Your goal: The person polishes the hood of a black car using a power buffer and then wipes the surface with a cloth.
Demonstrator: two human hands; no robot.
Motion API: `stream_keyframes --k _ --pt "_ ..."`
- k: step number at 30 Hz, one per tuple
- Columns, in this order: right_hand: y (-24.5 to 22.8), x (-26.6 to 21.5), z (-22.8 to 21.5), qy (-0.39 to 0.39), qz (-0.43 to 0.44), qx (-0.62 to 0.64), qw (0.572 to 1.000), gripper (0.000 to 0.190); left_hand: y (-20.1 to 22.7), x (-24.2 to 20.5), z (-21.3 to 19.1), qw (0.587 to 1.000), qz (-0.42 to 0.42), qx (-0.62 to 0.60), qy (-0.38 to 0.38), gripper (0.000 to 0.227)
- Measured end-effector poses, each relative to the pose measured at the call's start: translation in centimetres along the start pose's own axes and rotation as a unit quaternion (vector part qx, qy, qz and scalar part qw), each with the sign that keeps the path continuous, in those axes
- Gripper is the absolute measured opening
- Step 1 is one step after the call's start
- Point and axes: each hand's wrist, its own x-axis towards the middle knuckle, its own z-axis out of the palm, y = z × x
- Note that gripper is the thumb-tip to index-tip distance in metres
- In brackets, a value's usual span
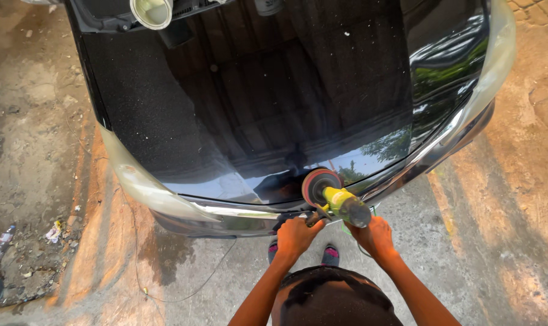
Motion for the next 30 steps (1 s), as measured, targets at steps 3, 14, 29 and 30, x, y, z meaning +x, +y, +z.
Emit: stream_keyframes --k 3,14,29,30 --pt "2.1 0.6 -1.1 0.063 -0.031 0.055 0.996 0.042 2.0 1.1 1.2 0.999 0.035 0.005 0.008 0.071" --pt "-3.8 1.9 -1.3 -0.041 -0.118 0.029 0.992 0.041 -1.7 -1.6 -1.6 0.996 -0.074 -0.048 0.014 0.07" --pt "-14.0 9.4 -2.4 -0.239 -0.045 0.34 0.908 0.049 -7.2 6.9 -10.0 0.994 0.065 -0.01 0.088 0.074" --pt "-14.4 9.5 -2.6 -0.231 -0.055 0.38 0.894 0.049 -7.2 7.6 -10.9 0.992 0.079 -0.017 0.094 0.07"
